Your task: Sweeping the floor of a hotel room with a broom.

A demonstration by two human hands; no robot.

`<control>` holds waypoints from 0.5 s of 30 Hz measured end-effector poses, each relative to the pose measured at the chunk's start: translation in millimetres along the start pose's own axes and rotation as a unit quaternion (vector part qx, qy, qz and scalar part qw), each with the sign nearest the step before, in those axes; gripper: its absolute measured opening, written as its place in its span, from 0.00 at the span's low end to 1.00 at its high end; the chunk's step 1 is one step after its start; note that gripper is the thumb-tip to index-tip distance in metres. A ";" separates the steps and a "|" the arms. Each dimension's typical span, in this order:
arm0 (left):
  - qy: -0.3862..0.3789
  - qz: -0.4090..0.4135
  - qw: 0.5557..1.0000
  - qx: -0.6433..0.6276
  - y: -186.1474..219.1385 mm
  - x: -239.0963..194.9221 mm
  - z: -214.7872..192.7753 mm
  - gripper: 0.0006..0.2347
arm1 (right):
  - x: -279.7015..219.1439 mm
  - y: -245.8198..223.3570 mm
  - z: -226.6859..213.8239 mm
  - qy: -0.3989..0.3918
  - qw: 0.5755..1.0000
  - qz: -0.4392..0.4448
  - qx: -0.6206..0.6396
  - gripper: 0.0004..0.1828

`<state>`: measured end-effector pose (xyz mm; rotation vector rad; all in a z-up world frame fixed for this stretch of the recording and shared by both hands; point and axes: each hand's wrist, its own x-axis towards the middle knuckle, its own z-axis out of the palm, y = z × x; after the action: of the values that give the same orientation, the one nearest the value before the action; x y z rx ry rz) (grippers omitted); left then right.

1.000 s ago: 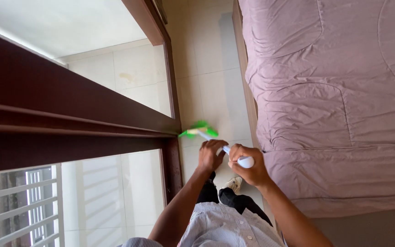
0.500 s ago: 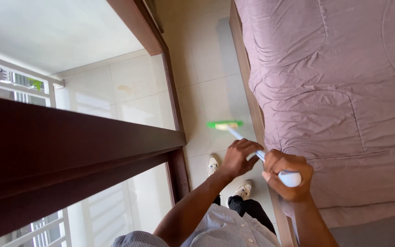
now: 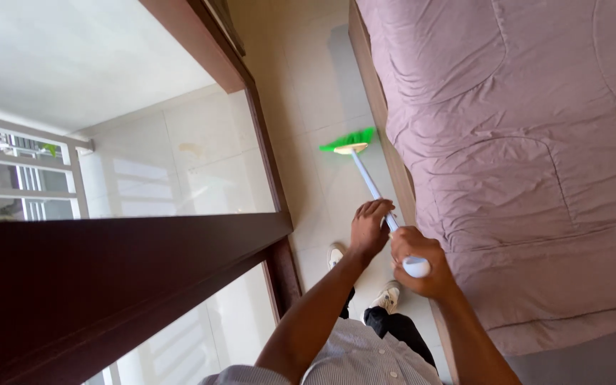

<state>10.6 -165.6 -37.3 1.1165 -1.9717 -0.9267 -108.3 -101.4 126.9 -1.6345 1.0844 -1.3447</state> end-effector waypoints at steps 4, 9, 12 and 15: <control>-0.023 0.037 0.999 0.007 44.3 -6.3 -39.8 0.15 | 13.7 -32.5 -15.3 -0.019 0.999 -0.035 0.023 0.14; -0.019 0.057 0.998 0.006 22.7 -37.5 -52.5 0.15 | 29.4 -37.1 4.8 -0.004 0.992 0.023 0.122 0.13; -0.016 0.057 0.997 0.043 -2.9 -26.0 -64.5 0.15 | 34.1 -15.1 23.0 0.004 0.996 0.011 0.093 0.12; 0.007 0.009 0.997 0.076 -58.7 -15.5 -56.7 0.14 | 32.8 19.5 48.1 -0.042 0.999 0.017 0.005 0.13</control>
<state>87.2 -188.1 -60.1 1.1836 -2.0645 -0.7678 -60.8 -137.5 112.3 -1.6431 1.0504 -1.2464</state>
